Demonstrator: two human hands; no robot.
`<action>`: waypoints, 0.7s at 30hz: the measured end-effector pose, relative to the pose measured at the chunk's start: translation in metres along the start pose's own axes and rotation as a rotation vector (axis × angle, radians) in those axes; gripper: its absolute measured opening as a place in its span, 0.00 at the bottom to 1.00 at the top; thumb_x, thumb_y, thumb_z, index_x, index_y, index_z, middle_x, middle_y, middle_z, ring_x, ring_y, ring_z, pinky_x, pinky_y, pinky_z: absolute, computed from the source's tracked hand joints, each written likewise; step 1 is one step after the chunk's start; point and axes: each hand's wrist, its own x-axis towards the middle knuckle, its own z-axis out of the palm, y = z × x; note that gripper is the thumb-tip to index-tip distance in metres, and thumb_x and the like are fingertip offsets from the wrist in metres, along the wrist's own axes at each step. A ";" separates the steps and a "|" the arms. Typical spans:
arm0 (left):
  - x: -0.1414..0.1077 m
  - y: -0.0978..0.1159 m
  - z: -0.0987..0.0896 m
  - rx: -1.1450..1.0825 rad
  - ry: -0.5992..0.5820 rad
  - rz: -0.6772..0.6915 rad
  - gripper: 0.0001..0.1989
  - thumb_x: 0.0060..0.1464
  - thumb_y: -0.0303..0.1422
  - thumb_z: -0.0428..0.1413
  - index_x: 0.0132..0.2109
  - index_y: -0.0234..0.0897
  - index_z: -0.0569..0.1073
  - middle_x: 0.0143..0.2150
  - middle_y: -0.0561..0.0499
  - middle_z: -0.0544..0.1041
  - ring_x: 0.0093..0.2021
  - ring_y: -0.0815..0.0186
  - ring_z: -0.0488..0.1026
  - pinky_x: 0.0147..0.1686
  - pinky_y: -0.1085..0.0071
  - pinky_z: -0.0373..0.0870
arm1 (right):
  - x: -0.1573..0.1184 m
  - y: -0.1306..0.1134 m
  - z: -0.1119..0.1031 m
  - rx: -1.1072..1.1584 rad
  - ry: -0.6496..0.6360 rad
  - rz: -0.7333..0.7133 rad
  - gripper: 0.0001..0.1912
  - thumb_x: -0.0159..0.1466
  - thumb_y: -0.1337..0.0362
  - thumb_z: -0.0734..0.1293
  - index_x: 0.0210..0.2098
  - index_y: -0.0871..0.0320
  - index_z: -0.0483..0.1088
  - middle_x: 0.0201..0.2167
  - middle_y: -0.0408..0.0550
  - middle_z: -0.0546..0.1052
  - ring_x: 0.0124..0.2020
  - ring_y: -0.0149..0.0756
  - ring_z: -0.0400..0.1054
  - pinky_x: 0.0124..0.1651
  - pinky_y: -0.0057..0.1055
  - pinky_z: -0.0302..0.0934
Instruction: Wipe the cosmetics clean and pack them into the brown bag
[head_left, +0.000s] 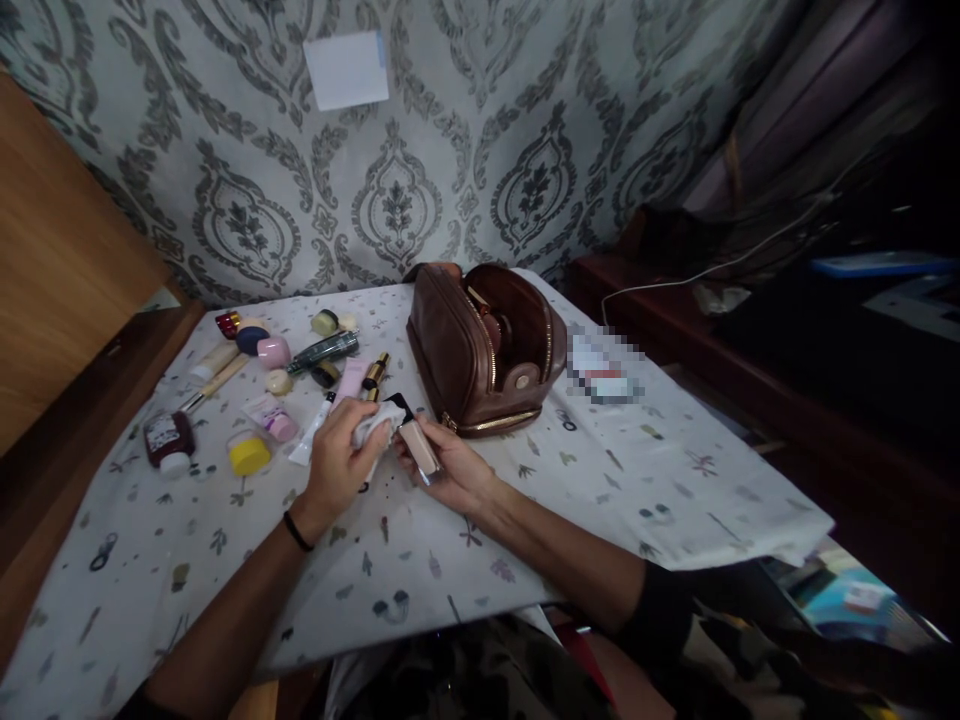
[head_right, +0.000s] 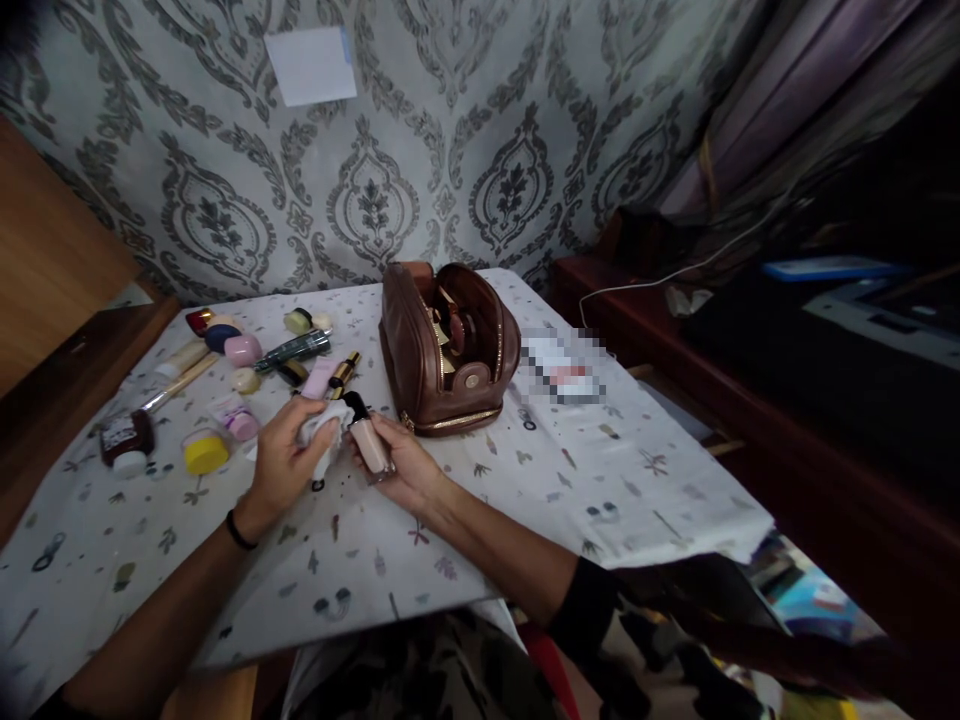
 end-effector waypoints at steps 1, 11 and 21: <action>0.000 0.000 0.000 -0.008 -0.032 0.030 0.04 0.62 0.32 0.55 0.41 0.38 0.72 0.35 0.51 0.75 0.36 0.65 0.74 0.37 0.70 0.70 | 0.000 0.000 0.000 0.022 0.007 0.005 0.04 0.65 0.66 0.70 0.33 0.59 0.73 0.25 0.43 0.79 0.25 0.30 0.72 0.27 0.24 0.65; -0.009 0.016 0.004 -0.231 -0.303 0.202 0.04 0.61 0.32 0.55 0.40 0.38 0.74 0.32 0.50 0.76 0.32 0.66 0.73 0.34 0.71 0.70 | -0.007 -0.006 0.003 -0.018 -0.121 0.030 0.14 0.61 0.57 0.74 0.27 0.60 0.73 0.24 0.42 0.78 0.26 0.31 0.71 0.33 0.26 0.66; 0.016 0.008 -0.021 -0.479 -0.111 -0.505 0.12 0.54 0.42 0.59 0.32 0.37 0.72 0.25 0.56 0.69 0.24 0.71 0.64 0.23 0.76 0.62 | -0.012 0.002 0.004 -0.343 -0.167 -0.062 0.18 0.49 0.61 0.80 0.36 0.61 0.78 0.25 0.41 0.79 0.21 0.24 0.67 0.25 0.21 0.58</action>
